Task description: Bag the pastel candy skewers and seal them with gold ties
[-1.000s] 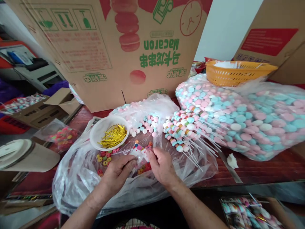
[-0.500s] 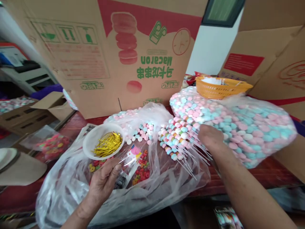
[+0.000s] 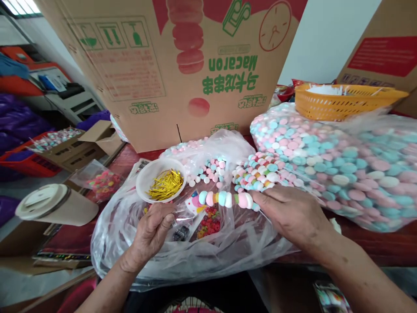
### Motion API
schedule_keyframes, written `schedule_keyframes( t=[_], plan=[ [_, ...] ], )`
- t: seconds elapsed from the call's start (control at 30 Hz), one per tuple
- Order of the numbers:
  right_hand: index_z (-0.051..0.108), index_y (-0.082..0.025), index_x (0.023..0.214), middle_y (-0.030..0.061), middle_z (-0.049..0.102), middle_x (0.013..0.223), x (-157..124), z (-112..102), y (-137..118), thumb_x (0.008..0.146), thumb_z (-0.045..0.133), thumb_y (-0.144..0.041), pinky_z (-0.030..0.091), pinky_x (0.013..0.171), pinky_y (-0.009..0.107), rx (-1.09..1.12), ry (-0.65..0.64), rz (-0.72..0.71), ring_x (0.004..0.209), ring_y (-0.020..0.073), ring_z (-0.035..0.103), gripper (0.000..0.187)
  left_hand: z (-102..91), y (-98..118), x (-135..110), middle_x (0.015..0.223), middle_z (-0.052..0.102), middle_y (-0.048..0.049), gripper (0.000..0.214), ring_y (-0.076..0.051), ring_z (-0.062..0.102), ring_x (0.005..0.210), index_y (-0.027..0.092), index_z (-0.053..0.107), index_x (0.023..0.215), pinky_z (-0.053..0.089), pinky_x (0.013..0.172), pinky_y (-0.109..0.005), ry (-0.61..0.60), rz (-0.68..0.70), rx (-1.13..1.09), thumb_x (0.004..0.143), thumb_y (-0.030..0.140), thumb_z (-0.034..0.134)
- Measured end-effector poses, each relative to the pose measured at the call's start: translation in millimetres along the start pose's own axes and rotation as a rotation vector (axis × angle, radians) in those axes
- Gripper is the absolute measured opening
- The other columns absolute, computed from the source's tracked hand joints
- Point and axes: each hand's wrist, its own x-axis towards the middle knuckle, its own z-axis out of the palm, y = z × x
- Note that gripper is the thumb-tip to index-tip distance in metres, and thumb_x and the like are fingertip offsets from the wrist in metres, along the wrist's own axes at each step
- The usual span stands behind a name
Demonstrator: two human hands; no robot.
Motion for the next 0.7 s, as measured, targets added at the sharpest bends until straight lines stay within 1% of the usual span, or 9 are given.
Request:
schedule_keyframes(
  t=[0.1,0.17,0.23,0.37,0.47,0.53,0.6,0.63,0.7],
  plan=[
    [0.067,-0.019,0.096,0.0046,0.067,0.072,-5,0,5,0.090,0.037,-0.009,0.044,0.061,0.027,-0.029,-0.017,-0.135,0.066,0.0160,0.061,0.032,-5.8,0,-2,0.089,0.071,-0.0052,0.018,-0.016,0.065,0.082,0.019,0.059,0.096,0.047,0.079,-0.032,-0.051,-0.006,-0.012,0.092,0.017,0.042],
    [0.066,-0.017,0.095,0.0068,0.068,0.078,-8,-2,9,0.091,0.040,-0.012,0.046,0.063,0.027,-0.016,0.024,-0.141,0.069,0.0163,0.063,0.027,-8.4,0,-2,0.090,0.071,-0.0057,0.018,-0.016,0.065,0.083,0.019,0.060,0.096,0.047,0.080,-0.032,-0.084,0.014,-0.026,0.093,0.019,0.042],
    [0.065,-0.017,0.095,0.0074,0.068,0.079,-9,-4,9,0.091,0.042,-0.014,0.045,0.062,0.027,-0.034,0.051,-0.149,0.070,0.0168,0.063,0.024,-9.2,1,-1,0.089,0.071,-0.0056,0.019,-0.017,0.065,0.083,0.018,0.061,0.096,0.047,0.080,-0.032,-0.110,0.022,-0.033,0.093,0.020,0.042],
    [0.065,-0.019,0.096,0.0027,0.062,0.065,-12,-4,3,0.088,0.041,-0.008,0.040,0.057,0.029,-0.095,-0.007,-0.152,0.061,0.0170,0.058,0.028,-7.0,2,0,0.085,0.071,-0.0055,0.023,-0.017,0.065,0.082,0.019,0.062,0.092,0.047,0.080,-0.031,-0.119,-0.053,-0.040,0.094,0.023,0.040],
    [0.064,-0.020,0.099,0.0031,0.060,0.066,-18,-1,2,0.085,0.043,-0.008,0.040,0.058,0.031,-0.070,-0.029,-0.173,0.061,0.0180,0.056,0.028,-5.7,3,1,0.081,0.070,-0.0039,0.023,-0.015,0.064,0.077,0.019,0.061,0.091,0.046,0.078,-0.030,-0.088,-0.104,-0.014,0.094,0.022,0.038],
    [0.063,-0.021,0.103,0.0036,0.062,0.070,-21,0,3,0.083,0.044,-0.008,0.040,0.059,0.031,-0.036,-0.034,-0.188,0.064,0.0185,0.057,0.030,-5.8,3,2,0.079,0.069,-0.0030,0.023,-0.015,0.063,0.074,0.019,0.060,0.090,0.045,0.076,-0.030,-0.113,-0.078,0.002,0.094,0.023,0.038],
    [0.062,-0.021,0.105,0.0035,0.062,0.070,-22,-4,5,0.083,0.044,-0.008,0.039,0.056,0.031,-0.023,-0.038,-0.189,0.063,0.0182,0.057,0.032,-6.9,3,5,0.078,0.069,-0.0029,0.022,-0.015,0.063,0.073,0.019,0.059,0.086,0.044,0.076,-0.030,-0.180,-0.008,0.009,0.094,0.023,0.039],
    [0.062,-0.021,0.104,0.0033,0.062,0.069,-21,-7,7,0.084,0.043,-0.008,0.039,0.055,0.030,-0.037,-0.035,-0.190,0.062,0.0179,0.057,0.031,-7.8,3,6,0.078,0.069,-0.0028,0.021,-0.015,0.062,0.072,0.019,0.059,0.085,0.043,0.076,-0.031,-0.205,0.022,0.007,0.093,0.022,0.040],
    [0.063,-0.021,0.099,0.0041,0.062,0.068,-19,-14,12,0.087,0.039,-0.010,0.038,0.053,0.029,-0.094,-0.010,-0.183,0.060,0.0176,0.056,0.029,-9.5,3,8,0.079,0.069,-0.0026,0.018,-0.015,0.062,0.073,0.018,0.058,0.086,0.042,0.076,-0.030,-0.208,0.045,-0.006,0.093,0.019,0.041]
  ],
)
